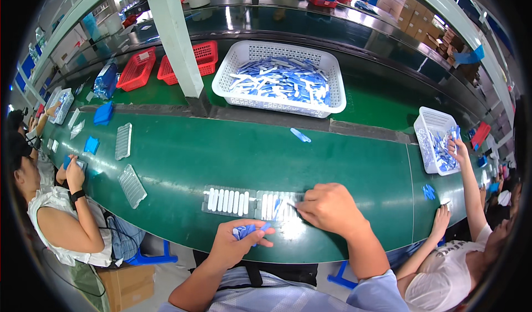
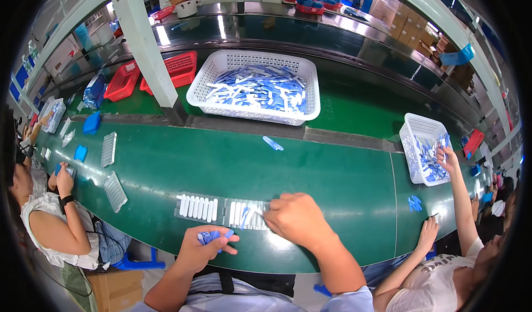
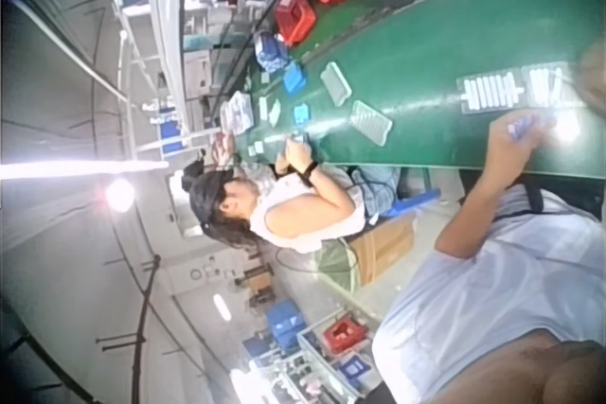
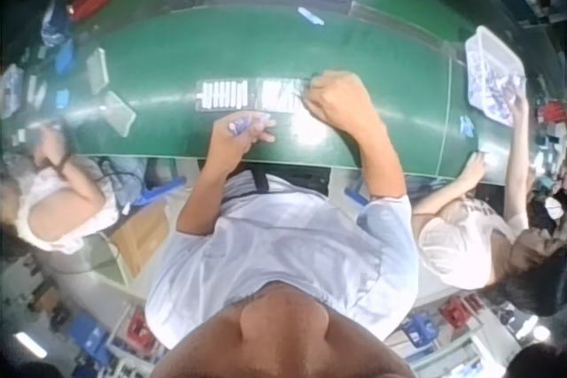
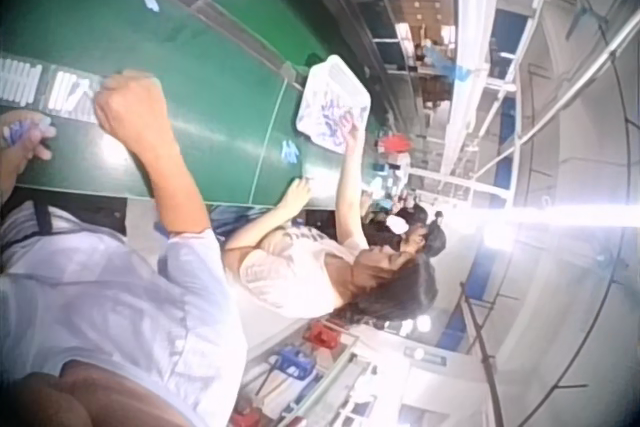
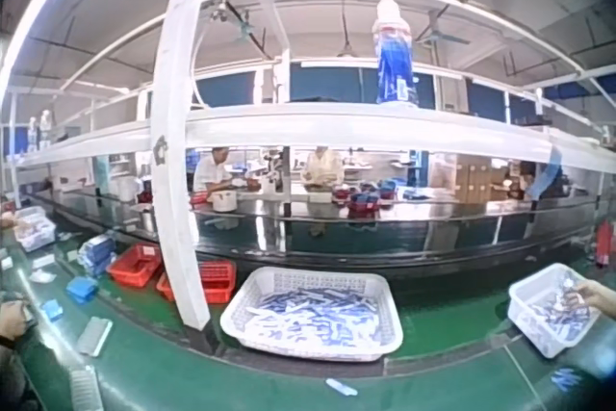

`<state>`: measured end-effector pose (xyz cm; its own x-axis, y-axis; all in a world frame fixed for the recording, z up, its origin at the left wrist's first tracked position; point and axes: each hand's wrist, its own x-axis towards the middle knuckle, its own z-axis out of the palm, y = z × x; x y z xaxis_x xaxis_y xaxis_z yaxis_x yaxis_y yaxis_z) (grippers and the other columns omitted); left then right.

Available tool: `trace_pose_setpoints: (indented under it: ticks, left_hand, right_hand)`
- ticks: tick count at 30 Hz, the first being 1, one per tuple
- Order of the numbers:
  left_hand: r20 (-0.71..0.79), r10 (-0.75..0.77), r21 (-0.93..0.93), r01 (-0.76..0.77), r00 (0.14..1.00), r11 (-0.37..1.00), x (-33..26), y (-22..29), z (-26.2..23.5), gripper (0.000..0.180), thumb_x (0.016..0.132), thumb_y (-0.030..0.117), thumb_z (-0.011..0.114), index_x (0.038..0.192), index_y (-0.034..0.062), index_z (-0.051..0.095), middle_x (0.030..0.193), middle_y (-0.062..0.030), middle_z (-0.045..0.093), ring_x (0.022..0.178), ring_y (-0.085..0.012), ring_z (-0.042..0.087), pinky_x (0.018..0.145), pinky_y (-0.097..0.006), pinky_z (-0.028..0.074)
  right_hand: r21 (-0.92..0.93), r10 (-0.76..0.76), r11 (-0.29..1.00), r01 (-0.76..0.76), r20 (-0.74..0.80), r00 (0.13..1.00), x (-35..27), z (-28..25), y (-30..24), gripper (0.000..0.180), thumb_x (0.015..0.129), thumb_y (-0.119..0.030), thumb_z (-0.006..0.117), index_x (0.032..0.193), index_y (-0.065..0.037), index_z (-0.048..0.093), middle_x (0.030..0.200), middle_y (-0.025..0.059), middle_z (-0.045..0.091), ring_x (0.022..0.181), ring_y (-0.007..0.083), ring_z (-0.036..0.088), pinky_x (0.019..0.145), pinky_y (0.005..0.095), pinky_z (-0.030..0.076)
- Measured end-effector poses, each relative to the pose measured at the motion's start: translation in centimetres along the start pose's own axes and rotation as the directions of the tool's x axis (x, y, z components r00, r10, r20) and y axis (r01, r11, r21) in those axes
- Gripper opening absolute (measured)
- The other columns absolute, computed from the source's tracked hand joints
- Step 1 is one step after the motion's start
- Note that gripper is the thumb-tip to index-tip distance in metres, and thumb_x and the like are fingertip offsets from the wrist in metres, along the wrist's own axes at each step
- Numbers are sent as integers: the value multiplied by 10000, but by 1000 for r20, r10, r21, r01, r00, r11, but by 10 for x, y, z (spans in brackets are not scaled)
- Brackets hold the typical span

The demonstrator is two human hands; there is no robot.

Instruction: The person assembles small plastic components by hand and places them into a clear tray on a factory assembly line.

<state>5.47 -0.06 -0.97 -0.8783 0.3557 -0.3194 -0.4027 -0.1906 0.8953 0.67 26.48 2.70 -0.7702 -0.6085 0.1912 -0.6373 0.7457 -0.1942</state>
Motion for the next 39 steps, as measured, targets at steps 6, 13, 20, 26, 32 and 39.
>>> trace_pose_setpoints:
  ticks: [6, 13, 20, 26, 32, 39]
  left_hand:
    - [-12, 14, -26, -14, 1000, 1000, 1, 0, 1, 190, 965, 33, 653, 1120, -74, 678, 1052, -184, 746, 799, -222, 759, 511, -183, 436]
    - [-6, 23, -31, -24, 1000, 999, 1, -1, 1, 189, 961, 23, 651, 1122, -73, 677, 1054, -187, 746, 798, -217, 760, 490, -177, 412]
    - [8, -30, 22, 30, 1000, 999, -2, 2, -1, 219, 990, 45, 636, 1171, -73, 674, 1074, -160, 746, 858, -229, 757, 745, -273, 561]
    - [-13, 9, -13, -9, 1000, 1000, -1, -3, -2, 194, 960, 40, 665, 1129, -55, 672, 1043, -187, 749, 796, -205, 758, 471, -175, 384]
    - [-65, 18, -79, -23, 998, 997, -6, -5, -9, 191, 951, 38, 677, 1122, -45, 668, 1032, -204, 747, 768, -209, 757, 436, -176, 340]
    - [-118, 25, -68, -34, 993, 997, -13, -3, -19, 207, 963, 21, 655, 1150, -68, 661, 1060, -190, 749, 778, -205, 756, 470, -168, 383]
  right_hand:
    - [263, 13, 965, -8, -15, 1000, 1, 4, 0, 100, 805, -181, 762, 844, -89, 764, 714, 54, 649, 683, 267, 645, 628, 391, 524]
    - [344, 49, 934, -96, 143, 989, -1, 1, -10, 221, 887, -256, 698, 991, -76, 773, 774, 92, 695, 753, 326, 675, 697, 439, 548]
    - [454, -30, 794, -404, 693, 720, -8, -31, -16, 731, 922, -250, 640, 1516, 53, 341, 641, 157, 644, 590, 329, 631, 561, 434, 471]
    - [572, 16, 729, -376, 535, 845, -10, -22, -5, 517, 905, -255, 681, 1359, -18, 600, 594, 103, 606, 549, 317, 599, 545, 417, 460]
    - [361, 154, 914, -185, 114, 982, -3, 13, -16, 233, 884, -310, 722, 1014, -121, 761, 676, 60, 654, 612, 278, 649, 570, 414, 504]
    - [183, 177, 965, -187, 65, 982, 4, 10, -13, 235, 903, -338, 696, 936, -118, 772, 714, 56, 669, 696, 294, 681, 638, 431, 539]
